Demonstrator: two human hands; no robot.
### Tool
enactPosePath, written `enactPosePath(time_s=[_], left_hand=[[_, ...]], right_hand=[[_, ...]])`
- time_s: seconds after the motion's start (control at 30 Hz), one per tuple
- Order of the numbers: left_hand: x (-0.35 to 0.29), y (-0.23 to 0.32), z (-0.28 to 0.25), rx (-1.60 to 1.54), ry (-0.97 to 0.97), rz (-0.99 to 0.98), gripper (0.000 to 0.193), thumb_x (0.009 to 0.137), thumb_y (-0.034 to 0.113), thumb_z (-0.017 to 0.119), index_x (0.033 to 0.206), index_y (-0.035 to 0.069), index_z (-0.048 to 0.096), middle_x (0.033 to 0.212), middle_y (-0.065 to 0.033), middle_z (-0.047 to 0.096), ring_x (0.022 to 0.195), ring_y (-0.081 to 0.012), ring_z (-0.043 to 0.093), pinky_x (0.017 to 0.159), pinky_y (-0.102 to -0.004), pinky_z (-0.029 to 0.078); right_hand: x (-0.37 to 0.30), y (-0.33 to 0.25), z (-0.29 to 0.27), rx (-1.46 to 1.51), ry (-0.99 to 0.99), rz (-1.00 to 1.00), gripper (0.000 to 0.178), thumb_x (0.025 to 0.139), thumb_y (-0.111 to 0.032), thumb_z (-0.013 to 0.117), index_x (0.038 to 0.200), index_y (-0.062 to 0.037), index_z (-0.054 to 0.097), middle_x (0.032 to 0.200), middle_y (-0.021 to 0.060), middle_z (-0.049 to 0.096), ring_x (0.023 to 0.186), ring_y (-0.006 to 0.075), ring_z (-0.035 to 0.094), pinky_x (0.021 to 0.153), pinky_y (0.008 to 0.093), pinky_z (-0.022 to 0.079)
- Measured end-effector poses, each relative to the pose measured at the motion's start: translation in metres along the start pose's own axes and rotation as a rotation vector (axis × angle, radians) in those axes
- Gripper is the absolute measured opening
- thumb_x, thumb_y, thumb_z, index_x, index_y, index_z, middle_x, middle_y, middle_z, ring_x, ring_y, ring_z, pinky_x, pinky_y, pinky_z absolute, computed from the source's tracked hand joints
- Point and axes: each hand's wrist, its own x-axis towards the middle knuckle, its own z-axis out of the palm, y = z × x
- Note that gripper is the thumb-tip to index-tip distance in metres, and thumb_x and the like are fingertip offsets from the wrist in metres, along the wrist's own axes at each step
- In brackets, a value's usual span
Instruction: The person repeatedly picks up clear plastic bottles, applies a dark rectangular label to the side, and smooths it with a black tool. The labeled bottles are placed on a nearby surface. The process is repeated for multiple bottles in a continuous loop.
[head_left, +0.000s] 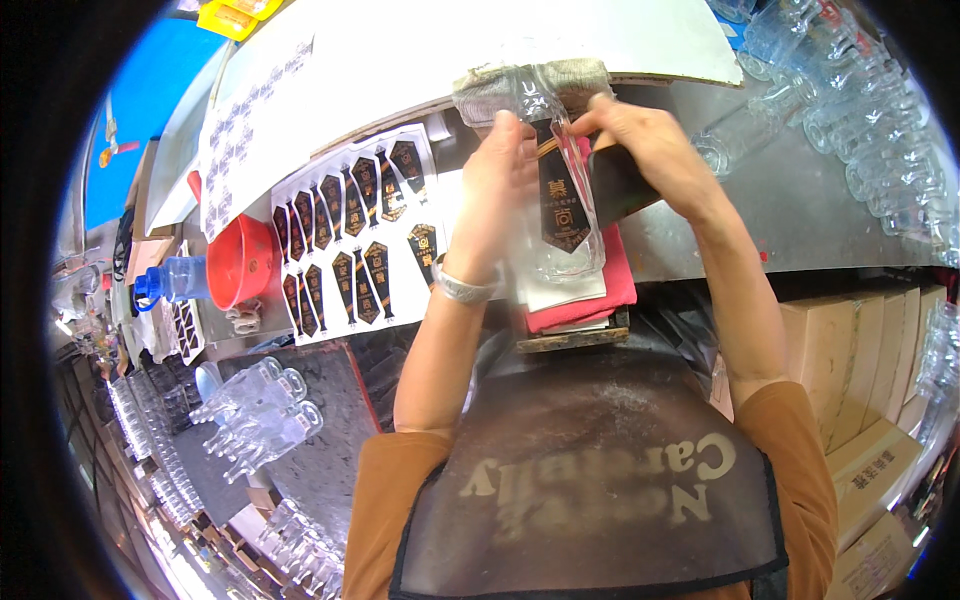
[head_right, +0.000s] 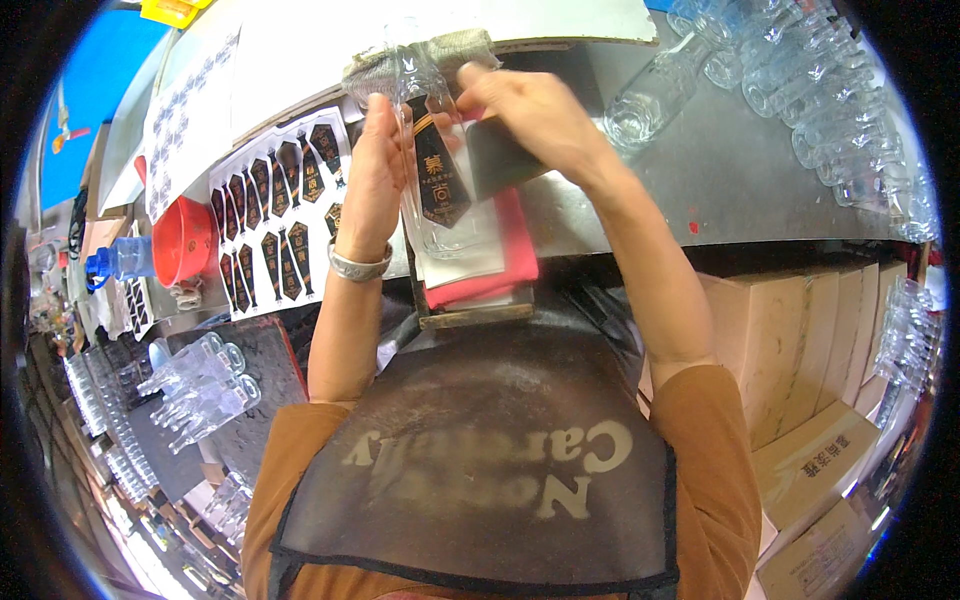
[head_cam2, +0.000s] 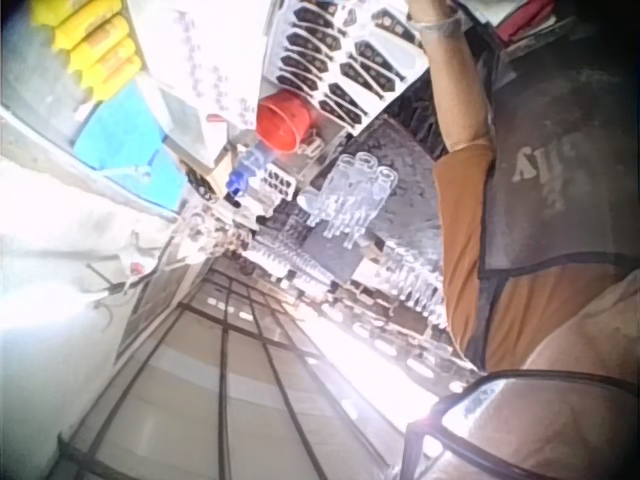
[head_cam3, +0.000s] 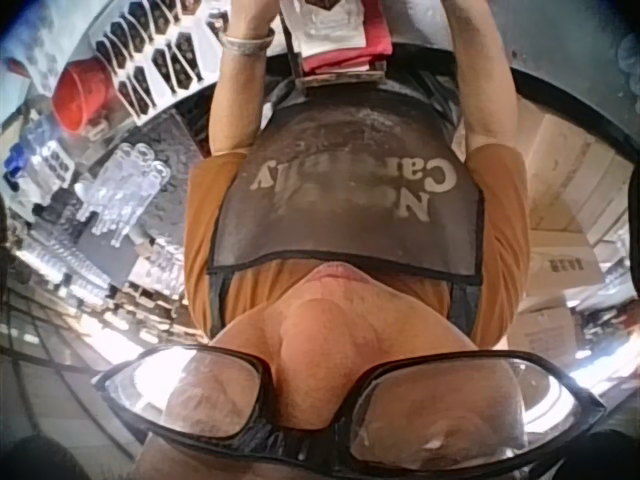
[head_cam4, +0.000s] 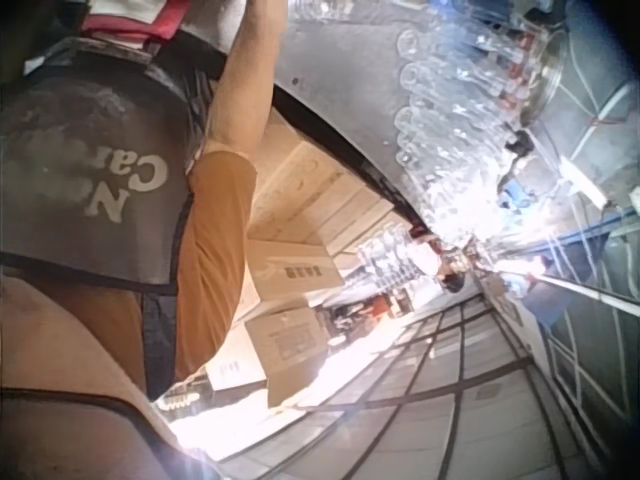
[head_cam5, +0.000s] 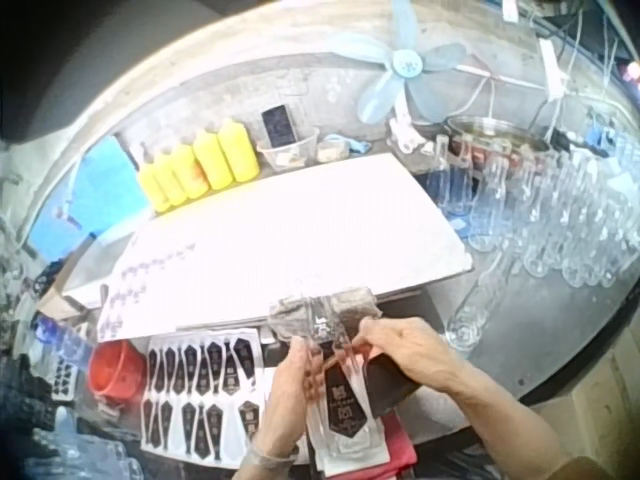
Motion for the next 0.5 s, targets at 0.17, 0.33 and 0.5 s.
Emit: enactPosePath(time_s=[0.17,0.33,0.5], left_hand=[[-0.024,0.010,-0.014,0.138,-0.024,0.246,0.069,0.104,0.050,0.048,0.141,-0.008,0.044,0.130,-0.0221,0.061,0.117,-0.0273,0.064,0.095,-0.0366,0.053],[-0.034,0.005,-0.025,0.195,0.018,0.303,0.060,0.103,0.035,0.057,0.141,-0.008,0.043,0.131,-0.0212,0.061,0.115,-0.0243,0.064,0.092,-0.0328,0.053],[-0.043,0.003,-0.030,0.197,0.031,0.300,0.055,0.100,0.022,0.062,0.143,-0.008,0.042,0.136,-0.0200,0.057,0.121,-0.0223,0.060,0.096,-0.0311,0.050]], right_hand=[[-0.004,-0.021,-0.011,0.160,0.142,-0.244,0.027,0.099,-0.014,0.058,0.122,-0.0014,0.064,0.109,0.0041,0.067,0.094,0.0107,0.065,0.085,0.0245,0.054],[0.012,-0.064,0.009,-0.488,0.279,-0.638,0.026,0.088,-0.002,0.060,0.114,-0.0018,0.065,0.099,0.0115,0.069,0.089,0.0185,0.068,0.081,0.0301,0.055],[0.007,-0.077,0.015,-0.599,0.114,-0.802,0.026,0.083,0.002,0.064,0.109,-0.0017,0.066,0.098,0.0132,0.068,0.090,0.0271,0.068,0.080,0.0338,0.055]])
